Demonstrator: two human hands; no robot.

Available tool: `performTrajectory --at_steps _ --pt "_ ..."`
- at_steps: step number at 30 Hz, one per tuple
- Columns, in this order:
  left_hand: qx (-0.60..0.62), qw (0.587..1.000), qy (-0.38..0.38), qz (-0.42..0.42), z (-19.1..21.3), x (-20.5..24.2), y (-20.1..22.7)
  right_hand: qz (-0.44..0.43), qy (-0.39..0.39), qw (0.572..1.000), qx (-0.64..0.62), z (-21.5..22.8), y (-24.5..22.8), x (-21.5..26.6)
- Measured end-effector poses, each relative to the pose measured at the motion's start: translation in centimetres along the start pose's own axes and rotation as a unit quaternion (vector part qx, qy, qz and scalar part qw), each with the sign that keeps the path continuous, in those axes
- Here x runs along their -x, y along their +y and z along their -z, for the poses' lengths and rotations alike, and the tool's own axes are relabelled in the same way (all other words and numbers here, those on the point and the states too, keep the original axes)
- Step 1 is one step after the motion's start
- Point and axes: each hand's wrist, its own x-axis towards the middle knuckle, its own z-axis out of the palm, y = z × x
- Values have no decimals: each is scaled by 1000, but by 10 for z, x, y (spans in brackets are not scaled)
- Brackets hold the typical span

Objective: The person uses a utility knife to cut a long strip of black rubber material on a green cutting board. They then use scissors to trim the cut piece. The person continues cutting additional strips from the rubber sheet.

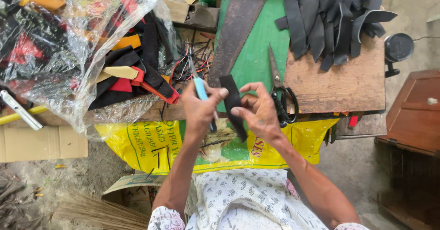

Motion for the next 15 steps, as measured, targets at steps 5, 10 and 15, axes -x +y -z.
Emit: performTrajectory --at_steps 5,10,15 --pt "97 991 83 -49 25 -43 20 -53 -14 995 83 17 3 19" --pt "2 999 51 -13 47 -15 1 78 114 988 72 81 -4 -6" --pt "-39 996 52 67 58 17 -29 197 182 954 135 154 -53 -59"
